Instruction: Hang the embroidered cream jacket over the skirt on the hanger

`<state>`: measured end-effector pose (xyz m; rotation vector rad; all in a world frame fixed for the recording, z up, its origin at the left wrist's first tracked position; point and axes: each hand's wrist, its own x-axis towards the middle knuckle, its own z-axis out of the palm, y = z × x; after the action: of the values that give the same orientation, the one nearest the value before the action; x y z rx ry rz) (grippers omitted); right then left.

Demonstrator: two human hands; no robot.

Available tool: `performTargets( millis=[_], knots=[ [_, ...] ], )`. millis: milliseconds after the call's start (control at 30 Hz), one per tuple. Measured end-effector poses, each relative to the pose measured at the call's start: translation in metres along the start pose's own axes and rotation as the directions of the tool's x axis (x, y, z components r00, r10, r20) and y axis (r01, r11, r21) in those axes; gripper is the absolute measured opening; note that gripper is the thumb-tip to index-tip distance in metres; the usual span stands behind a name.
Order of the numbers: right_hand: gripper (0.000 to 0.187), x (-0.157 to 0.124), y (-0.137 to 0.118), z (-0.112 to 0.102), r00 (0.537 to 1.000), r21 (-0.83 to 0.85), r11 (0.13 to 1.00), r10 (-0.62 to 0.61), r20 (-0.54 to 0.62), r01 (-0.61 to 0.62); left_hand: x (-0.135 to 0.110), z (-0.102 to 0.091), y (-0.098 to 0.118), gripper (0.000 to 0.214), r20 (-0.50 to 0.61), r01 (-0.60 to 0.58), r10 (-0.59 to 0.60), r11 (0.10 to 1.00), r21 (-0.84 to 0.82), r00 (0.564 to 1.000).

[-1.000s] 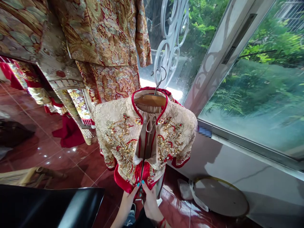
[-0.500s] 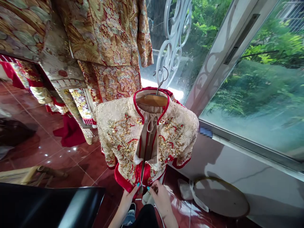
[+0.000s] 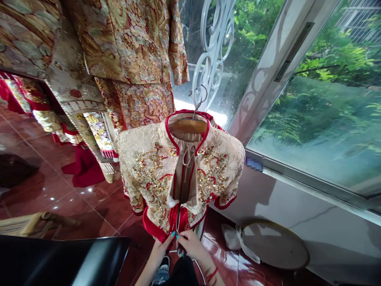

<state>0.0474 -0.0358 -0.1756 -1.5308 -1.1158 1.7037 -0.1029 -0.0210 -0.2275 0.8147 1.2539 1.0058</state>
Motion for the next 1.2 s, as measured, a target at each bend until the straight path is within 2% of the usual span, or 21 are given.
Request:
performTargets(
  millis=[167, 367, 533, 667, 733, 767, 833, 867, 900, 967, 1033, 1133, 1200],
  knots=[
    [0.029, 0.010, -0.011, 0.001, 0.999, 0.154, 0.987, 0.036, -0.016, -0.033, 0.010, 0.002, -0.003, 0.059, 0.030, 0.000, -0.001, 0.999, 0.032, 1.000],
    [0.036, 0.011, -0.022, 0.004, 0.998, 0.277, 0.961, 0.027, -0.054, -0.011, 0.014, 0.006, -0.006, 0.061, -0.001, -0.030, 0.031, 0.999, 0.035, 1.000],
    [0.036, 0.021, -0.040, -0.018, 0.995, 0.265, 0.962, -0.039, -0.090, 0.062, 0.008, 0.007, -0.010, 0.059, 0.006, -0.033, 0.033, 0.999, 0.037, 0.999],
    [0.028, 0.022, -0.040, -0.029, 0.995, 0.143, 0.987, -0.065, -0.074, 0.075, 0.003, -0.012, -0.004, 0.046, 0.047, -0.003, -0.007, 0.977, 0.215, 0.999],
    [0.028, 0.019, -0.032, -0.023, 0.991, 0.088, 0.992, -0.086, -0.105, 0.095, -0.002, -0.022, 0.006, 0.033, 0.029, -0.039, 0.030, 0.899, 0.437, 0.999],
    [0.028, 0.016, -0.027, -0.017, 0.987, 0.073, 0.992, -0.095, -0.128, 0.105, -0.004, -0.023, 0.012, 0.028, 0.033, -0.085, 0.080, 0.813, 0.575, 0.996],
    [0.026, 0.012, -0.017, -0.002, 0.977, 0.064, 0.991, -0.106, -0.186, 0.120, -0.006, -0.016, 0.027, 0.028, 0.102, -0.199, 0.198, 0.563, 0.802, 0.975],
    [0.025, 0.011, -0.012, 0.006, 0.968, 0.062, 0.990, -0.112, -0.225, 0.129, -0.005, -0.007, 0.034, 0.030, 0.151, -0.245, 0.234, 0.447, 0.860, 0.960],
    [0.023, 0.009, -0.008, 0.012, 0.955, 0.057, 0.988, -0.122, -0.269, 0.142, -0.002, 0.004, 0.041, 0.030, 0.190, -0.276, 0.249, 0.376, 0.884, 0.950],
    [0.022, 0.006, -0.003, 0.021, 0.927, 0.051, 0.983, -0.147, -0.346, 0.175, 0.006, 0.026, 0.049, 0.030, 0.225, -0.301, 0.254, 0.319, 0.899, 0.941],
    [0.025, 0.005, -0.001, 0.024, 0.911, 0.069, 0.978, -0.158, -0.382, 0.198, 0.015, 0.041, 0.050, 0.035, 0.219, -0.294, 0.256, 0.309, 0.905, 0.942],
    [0.028, 0.005, -0.006, 0.021, 0.935, 0.184, 0.969, -0.094, -0.343, 0.165, 0.024, 0.046, 0.043, 0.040, 0.191, -0.265, 0.256, 0.299, 0.917, 0.948],
    [0.033, 0.007, -0.015, 0.017, 0.955, 0.251, 0.960, -0.043, -0.293, 0.120, 0.027, 0.045, 0.039, 0.036, 0.177, -0.252, 0.255, 0.297, 0.921, 0.950]
  ],
)
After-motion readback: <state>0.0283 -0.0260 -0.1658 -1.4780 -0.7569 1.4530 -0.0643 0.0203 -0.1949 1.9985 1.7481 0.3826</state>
